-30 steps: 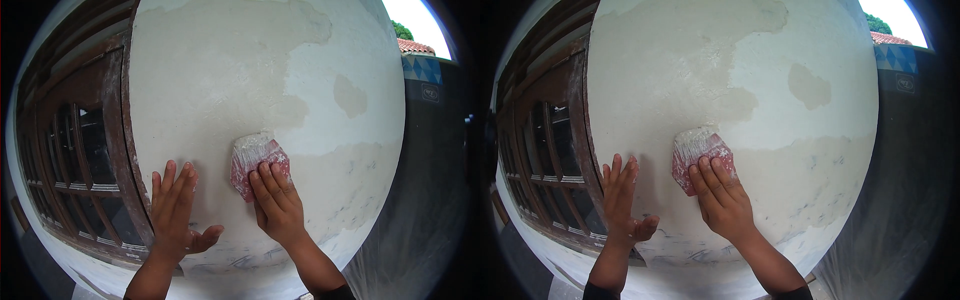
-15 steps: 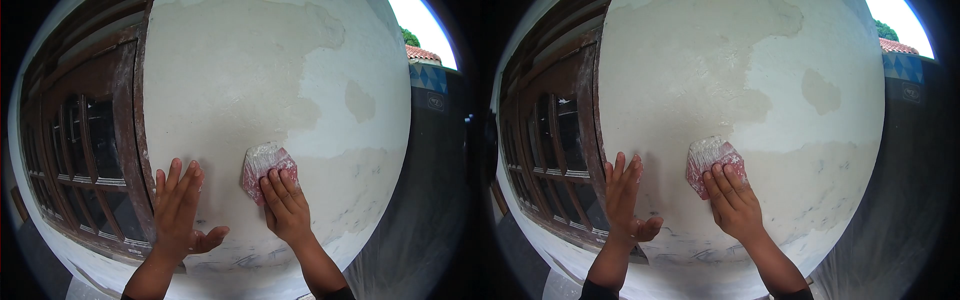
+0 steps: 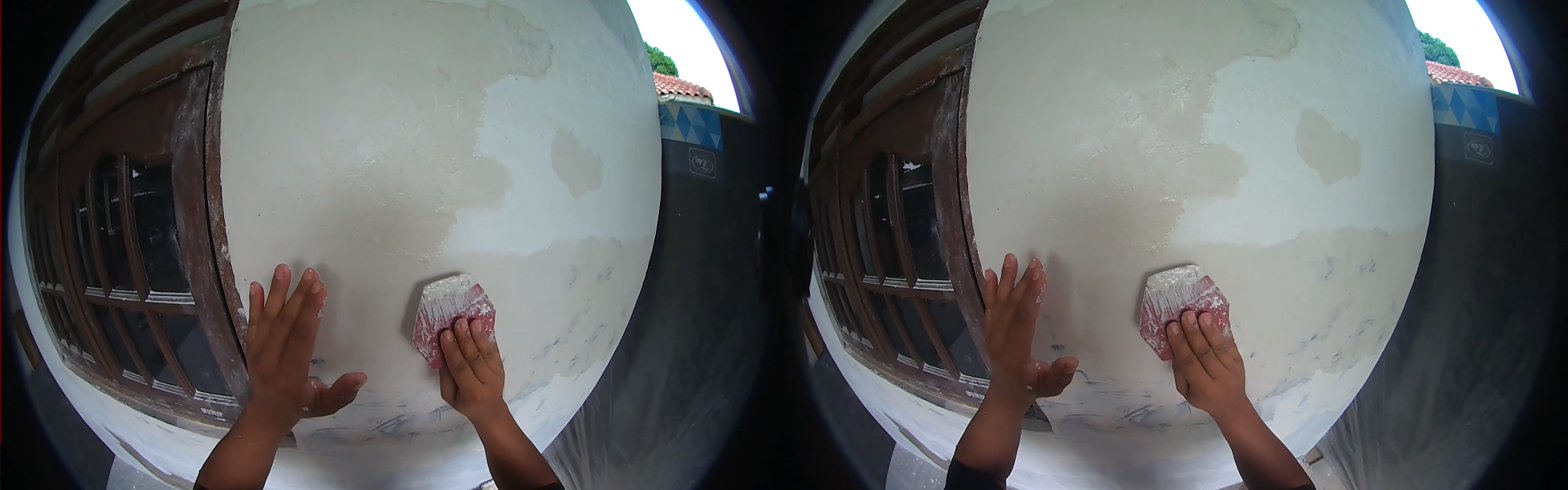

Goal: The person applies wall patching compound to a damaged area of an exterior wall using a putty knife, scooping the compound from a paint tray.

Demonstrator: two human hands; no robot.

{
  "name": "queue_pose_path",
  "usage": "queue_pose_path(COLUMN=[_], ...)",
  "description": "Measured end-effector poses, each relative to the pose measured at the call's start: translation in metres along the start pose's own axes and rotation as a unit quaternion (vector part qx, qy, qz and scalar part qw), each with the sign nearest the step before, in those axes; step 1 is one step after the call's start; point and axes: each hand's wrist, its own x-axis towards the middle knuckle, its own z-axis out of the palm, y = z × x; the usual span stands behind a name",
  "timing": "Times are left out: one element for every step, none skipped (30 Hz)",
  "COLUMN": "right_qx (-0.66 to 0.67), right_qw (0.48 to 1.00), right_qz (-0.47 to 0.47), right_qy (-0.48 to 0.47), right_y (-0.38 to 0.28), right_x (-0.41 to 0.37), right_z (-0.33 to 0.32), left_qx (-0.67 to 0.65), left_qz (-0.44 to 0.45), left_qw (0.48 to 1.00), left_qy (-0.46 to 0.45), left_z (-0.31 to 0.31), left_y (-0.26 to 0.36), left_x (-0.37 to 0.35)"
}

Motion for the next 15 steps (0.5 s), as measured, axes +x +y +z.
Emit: queue_pose_path(right_qx=[0.002,0.002,-0.001,-0.005,-0.014,-0.014,-0.018,-0.023,-0.012,-0.013,-0.009,-0.004,-0.005,-0.009,-0.014], right_qw=[1.0,1.0,1.0,1.0,1.0,1.0,0.999,0.999,0.999,0.999,0.998,0.998,0.998,0.997,0.996], right_qz=[-0.003,-0.003,-0.005,-0.008,-0.013,-0.011,-0.03,-0.048,-0.038,-0.039,-0.032,-0.025,-0.027,-0.018,-0.008], right_qy=[0.003,0.002,0.003,0.005,0.019,0.017,0.009,0.002,-0.034,-0.033,-0.048,-0.064,-0.062,-0.076,-0.09], right_y=[0.001,0.004,0.007,0.011,0.013,0.014,0.014,0.014,0.014,0.015,0.015,0.015,0.015,0.015,0.014], right_x=[0.002,0.005,0.01,0.017,0.026,0.034,0.042,0.048,0.051,0.049,0.044,0.039,0.035,0.029,0.022], right_z=[-0.002,-0.003,-0.003,-0.003,-0.002,-0.001,0.0,0.001,0.003,0.004,0.006,0.005,0.003,0.0,-0.003], left_qx=[0.001,0.002,0.004,0.004,-0.002,-0.008,-0.01,-0.015,-0.019,-0.019,-0.014,-0.01,-0.009,-0.003,0.003], left_qz=[0.0,0.001,0.001,0.0,0.001,0.003,0.002,0.005,0.008,0.009,0.009,0.007,0.007,0.005,0.003], left_qw=[1.0,1.0,1.0,1.0,1.0,1.0,1.0,1.0,1.0,1.0,1.0,1.0,1.0,1.0,1.0], left_qy=[-0.001,0.001,0.004,0.004,0.008,0.01,0.009,0.013,0.019,0.02,0.015,0.01,0.013,0.012,0.011], left_z=[0.0,-0.001,-0.001,0.0,0.0,0.001,0.002,0.004,0.005,0.004,0.002,0.001,0.001,0.001,0.0], left_y=[0.0,0.0,0.0,0.001,0.003,0.005,0.006,0.007,0.007,0.007,0.007,0.006,0.005,0.005,0.004], left_x=[0.0,0.001,0.002,0.004,0.006,0.007,0.007,0.008,0.009,0.009,0.007,0.006,0.006,0.005,0.004])
